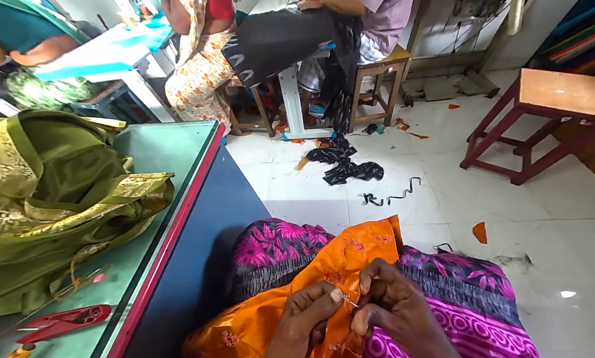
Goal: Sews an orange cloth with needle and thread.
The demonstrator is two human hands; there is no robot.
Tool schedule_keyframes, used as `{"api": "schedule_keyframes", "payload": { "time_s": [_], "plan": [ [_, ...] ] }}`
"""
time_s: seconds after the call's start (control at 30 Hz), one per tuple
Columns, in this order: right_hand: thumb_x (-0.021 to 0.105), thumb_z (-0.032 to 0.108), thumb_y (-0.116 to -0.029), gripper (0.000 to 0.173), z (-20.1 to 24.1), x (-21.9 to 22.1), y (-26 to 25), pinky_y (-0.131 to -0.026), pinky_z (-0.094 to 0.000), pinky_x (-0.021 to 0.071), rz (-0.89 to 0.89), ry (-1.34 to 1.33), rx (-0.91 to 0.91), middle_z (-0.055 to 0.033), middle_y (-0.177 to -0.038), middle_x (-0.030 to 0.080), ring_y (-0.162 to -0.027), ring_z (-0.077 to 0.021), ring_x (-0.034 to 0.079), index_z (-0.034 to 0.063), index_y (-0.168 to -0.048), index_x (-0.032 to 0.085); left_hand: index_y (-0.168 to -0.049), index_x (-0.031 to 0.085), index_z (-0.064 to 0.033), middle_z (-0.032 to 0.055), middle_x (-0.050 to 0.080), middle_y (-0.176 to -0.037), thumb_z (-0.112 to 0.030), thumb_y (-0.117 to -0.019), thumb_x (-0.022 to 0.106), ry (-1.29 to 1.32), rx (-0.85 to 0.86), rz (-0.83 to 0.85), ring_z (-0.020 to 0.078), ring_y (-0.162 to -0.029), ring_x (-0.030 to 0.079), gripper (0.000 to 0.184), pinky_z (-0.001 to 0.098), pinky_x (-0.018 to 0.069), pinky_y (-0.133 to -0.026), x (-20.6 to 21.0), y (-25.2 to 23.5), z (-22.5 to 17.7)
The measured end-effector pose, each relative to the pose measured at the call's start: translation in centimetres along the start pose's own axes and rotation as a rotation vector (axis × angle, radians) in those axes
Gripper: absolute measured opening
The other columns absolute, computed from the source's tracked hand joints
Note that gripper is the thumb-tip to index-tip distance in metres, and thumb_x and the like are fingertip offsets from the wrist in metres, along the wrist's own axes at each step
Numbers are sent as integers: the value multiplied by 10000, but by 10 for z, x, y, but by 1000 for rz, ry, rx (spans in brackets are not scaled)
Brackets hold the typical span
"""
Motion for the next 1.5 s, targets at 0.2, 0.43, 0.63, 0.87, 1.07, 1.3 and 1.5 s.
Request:
{"api": "schedule_keyframes", "payload": {
  "time_s": [0.2,0.43,0.63,0.87,1.07,1.3,1.5],
  "plan": [
    [736,319,-919,281,1,-3,0,-571,-95,516,-99,124,10,139,-755,683,-643,87,628,170,-1059,543,-909,732,-185,-151,656,-766,-154,-966,647,-195,211,-51,-90,-666,583,107,98,481,-608,-1,0,-10],
    [412,409,-1075,342,50,3,4,-572,-80,470,-166,317,-162,53,-840,690,-668,90,594,98,-1118,546,-934,707,-79,-116,595,-764,-166,-967,656,-627,459,-182,-108,-585,434,106,74,368,-527,-4,5,-23],
    [392,421,-1080,393,61,14,-3,-521,-94,440,-138,389,-180,15,-953,737,-607,75,564,90,-1205,565,-944,699,-42,-43,640,-809,-216,-943,678,-800,615,-171,-121,-637,464,175,56,379,-567,7,10,-24],
    [375,494,-1052,371,46,-37,14,-505,-85,489,-401,-119,2,80,-852,757,-584,51,641,265,-1230,607,-919,707,-84,-131,573,-736,-188,-967,648,-631,477,-181,-116,-593,429,129,69,366,-541,-10,3,-23],
    [288,170,-1125,294,23,-50,28,-499,-110,510,-584,-111,155,99,-724,704,-560,27,638,171,-1084,579,-935,718,-120,-162,580,-768,-196,-962,660,-503,435,-167,-124,-600,424,100,66,363,-536,-10,0,-20],
    [663,362,-990,210,34,-24,15,-981,-274,531,-367,662,-166,40,-1126,710,-1143,-61,635,170,-1072,690,-933,706,-97,-149,584,-753,-167,-966,647,-580,457,-177,-119,-595,436,97,66,372,-539,-6,3,-24],
    [645,437,-981,234,30,4,-1,-1018,-260,484,-244,705,-274,71,-1158,697,-1195,-61,599,208,-964,688,-950,703,-80,-131,613,-789,-199,-957,665,-626,498,-133,-129,-613,446,126,61,381,-554,-1,6,-22]
  ]
}}
Point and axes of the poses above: each hand's wrist, its own y-axis away from the middle knuckle, its own x-axis out of the palm, z = x × y, the point moved 8 cm from there along -y, towards the middle knuckle
